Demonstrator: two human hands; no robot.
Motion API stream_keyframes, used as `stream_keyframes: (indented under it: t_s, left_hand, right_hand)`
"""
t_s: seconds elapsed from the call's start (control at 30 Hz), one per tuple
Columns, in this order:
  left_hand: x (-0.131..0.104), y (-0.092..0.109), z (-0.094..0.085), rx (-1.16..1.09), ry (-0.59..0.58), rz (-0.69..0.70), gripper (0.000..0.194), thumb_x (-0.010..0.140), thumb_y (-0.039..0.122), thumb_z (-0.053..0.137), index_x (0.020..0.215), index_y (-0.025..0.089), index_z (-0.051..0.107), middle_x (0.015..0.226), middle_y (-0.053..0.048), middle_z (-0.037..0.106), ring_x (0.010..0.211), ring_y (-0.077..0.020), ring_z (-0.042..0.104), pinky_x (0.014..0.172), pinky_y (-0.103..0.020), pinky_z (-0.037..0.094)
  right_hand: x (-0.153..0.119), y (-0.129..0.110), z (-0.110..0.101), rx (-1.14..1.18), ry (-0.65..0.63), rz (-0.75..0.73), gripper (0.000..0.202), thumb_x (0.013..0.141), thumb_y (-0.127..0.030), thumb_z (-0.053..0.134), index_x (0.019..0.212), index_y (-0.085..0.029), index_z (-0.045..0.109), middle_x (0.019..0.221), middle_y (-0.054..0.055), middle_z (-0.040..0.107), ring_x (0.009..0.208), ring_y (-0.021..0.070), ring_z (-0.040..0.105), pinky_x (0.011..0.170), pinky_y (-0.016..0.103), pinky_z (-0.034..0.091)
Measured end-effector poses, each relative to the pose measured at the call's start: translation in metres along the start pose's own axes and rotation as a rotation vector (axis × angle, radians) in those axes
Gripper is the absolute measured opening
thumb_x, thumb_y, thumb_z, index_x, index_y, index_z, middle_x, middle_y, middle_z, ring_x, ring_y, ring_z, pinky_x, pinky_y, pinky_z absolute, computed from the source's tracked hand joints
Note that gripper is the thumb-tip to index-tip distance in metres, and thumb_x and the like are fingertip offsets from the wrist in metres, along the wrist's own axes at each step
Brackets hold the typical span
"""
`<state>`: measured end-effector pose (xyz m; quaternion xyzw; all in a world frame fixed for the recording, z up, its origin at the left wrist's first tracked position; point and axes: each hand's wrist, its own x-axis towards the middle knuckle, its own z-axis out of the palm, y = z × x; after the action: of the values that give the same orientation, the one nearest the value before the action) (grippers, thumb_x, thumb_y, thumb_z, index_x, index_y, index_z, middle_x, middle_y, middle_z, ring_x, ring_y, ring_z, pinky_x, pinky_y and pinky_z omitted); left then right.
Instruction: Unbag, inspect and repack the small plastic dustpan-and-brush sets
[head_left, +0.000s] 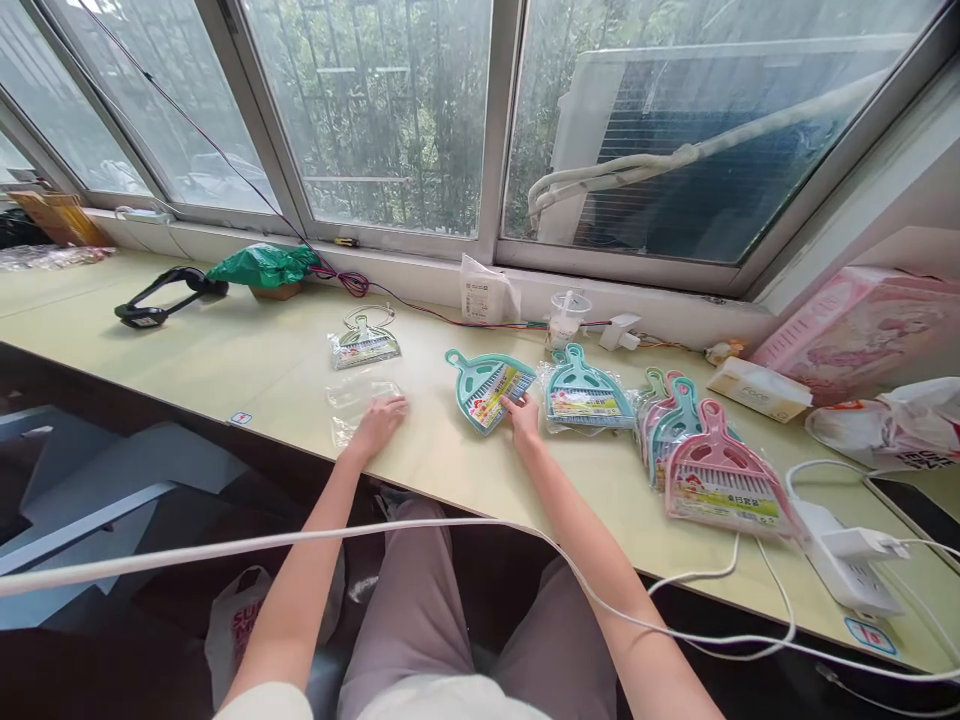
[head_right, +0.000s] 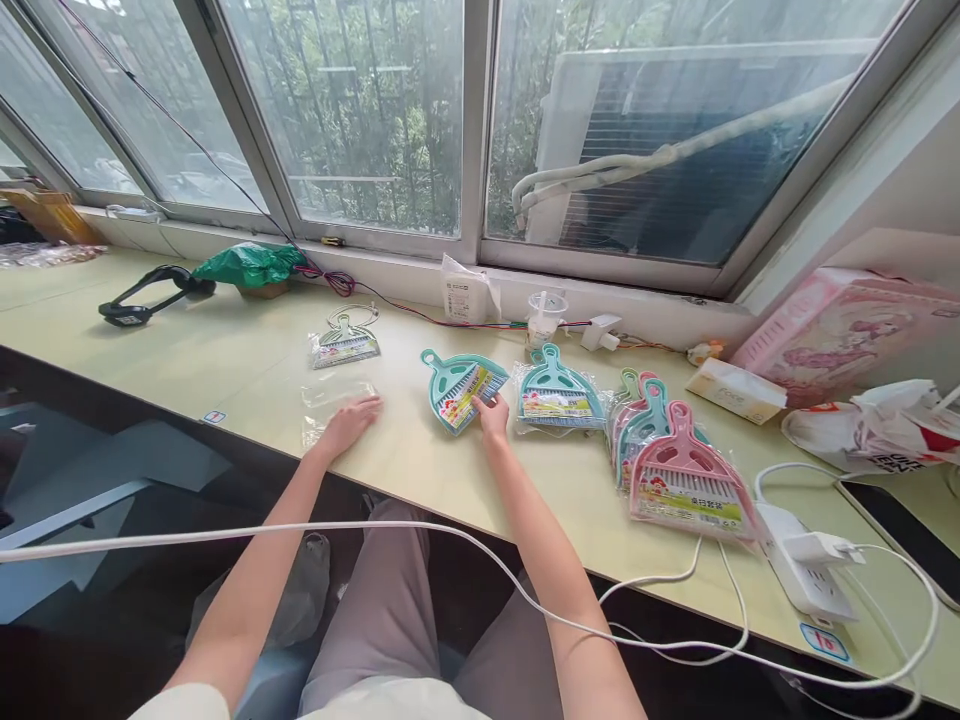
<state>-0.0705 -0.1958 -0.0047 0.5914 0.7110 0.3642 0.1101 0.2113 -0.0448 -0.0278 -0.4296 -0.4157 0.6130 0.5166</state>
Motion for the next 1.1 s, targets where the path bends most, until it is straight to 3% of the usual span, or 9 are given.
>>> stream_keyframes:
  t_s: [0.1,0.23,0.3,0.37,0.47,0.63,0.87,0.93,1.1]
  left_hand:
    - [-0.004,0.028,0.013,-0.006,-0.092,0.167,0.02,0.082,0.032,0.065,0.095,0.031,0.079,0.118,-0.006,0.075,0.13,-0.0318,0.058,0.127,-0.062,-0.002]
    - [0.003,0.047,0.01,0.09,-0.201,0.188,0.025,0.089,0.032,0.056,0.079,0.031,0.078,0.103,-0.004,0.077,0.122,-0.0302,0.06,0.124,-0.063,-0.012]
    - [0.006,0.048,0.008,0.195,-0.104,0.15,0.029,0.093,0.03,0.05,0.082,0.029,0.078,0.105,-0.007,0.077,0.12,-0.032,0.059,0.122,-0.066,-0.014]
    - [0.004,0.045,0.009,0.324,0.128,0.075,0.025,0.091,0.029,0.055,0.102,0.024,0.077,0.121,-0.014,0.073,0.126,-0.0379,0.055,0.12,-0.07,-0.013]
    - [-0.002,0.036,0.016,0.435,0.339,-0.077,0.043,0.087,0.027,0.06,0.128,0.014,0.067,0.135,-0.024,0.064,0.132,-0.0447,0.05,0.117,-0.077,-0.007]
    - [-0.003,0.023,0.021,0.407,0.272,-0.171,0.037,0.089,0.009,0.044,0.111,0.012,0.074,0.103,-0.023,0.073,0.113,-0.0406,0.064,0.12,-0.072,0.012]
    - [0.019,0.039,0.02,0.341,0.388,-0.087,0.046,0.096,0.013,0.036,0.127,0.01,0.07,0.109,-0.024,0.072,0.117,-0.0383,0.062,0.118,-0.059,0.032]
    - [0.026,0.044,0.024,0.295,0.426,-0.044,0.044,0.097,0.016,0.038,0.128,0.012,0.07,0.11,-0.022,0.072,0.117,-0.0373,0.062,0.121,-0.06,0.026]
    - [0.042,0.06,0.035,0.196,0.432,0.084,0.041,0.097,0.017,0.042,0.128,0.02,0.07,0.119,-0.016,0.072,0.133,-0.0361,0.054,0.123,-0.067,-0.006]
  right_hand:
    - [0.001,-0.001,-0.001,0.01,0.026,-0.007,0.036,0.062,-0.03,0.08,0.091,-0.021,0.061,0.091,0.008,0.077,0.09,0.0272,0.075,0.077,0.04,0.063]
    - [0.004,-0.005,-0.004,0.002,0.067,0.004,0.034,0.063,-0.032,0.081,0.088,-0.022,0.06,0.089,0.008,0.077,0.091,0.0279,0.074,0.075,0.04,0.063]
    - [0.003,-0.009,-0.005,0.021,0.07,-0.002,0.034,0.062,-0.031,0.082,0.088,-0.022,0.061,0.09,0.008,0.077,0.091,0.0271,0.074,0.076,0.04,0.063]
    - [0.0,-0.012,-0.004,0.038,0.042,-0.009,0.034,0.062,-0.029,0.082,0.089,-0.022,0.062,0.092,0.007,0.077,0.09,0.0261,0.074,0.078,0.04,0.063]
    - [-0.007,-0.016,0.0,0.038,-0.065,-0.01,0.037,0.062,-0.029,0.083,0.092,-0.021,0.064,0.094,0.008,0.078,0.091,0.0264,0.075,0.08,0.041,0.063]
    - [-0.02,-0.018,0.006,-0.026,-0.284,0.002,0.044,0.058,-0.033,0.088,0.096,-0.02,0.068,0.092,0.008,0.079,0.088,0.0291,0.076,0.074,0.041,0.062]
    - [-0.028,-0.022,0.006,-0.097,-0.385,0.059,0.04,0.06,-0.028,0.088,0.094,-0.018,0.071,0.091,0.009,0.08,0.085,0.0283,0.076,0.073,0.04,0.061]
    - [-0.027,-0.022,0.006,-0.076,-0.355,0.037,0.039,0.061,-0.029,0.088,0.094,-0.019,0.071,0.094,0.008,0.08,0.087,0.028,0.076,0.074,0.04,0.062]
    - [-0.02,-0.024,0.005,0.023,-0.307,0.011,0.046,0.056,-0.034,0.092,0.095,-0.02,0.07,0.093,0.009,0.08,0.087,0.0289,0.077,0.076,0.042,0.063]
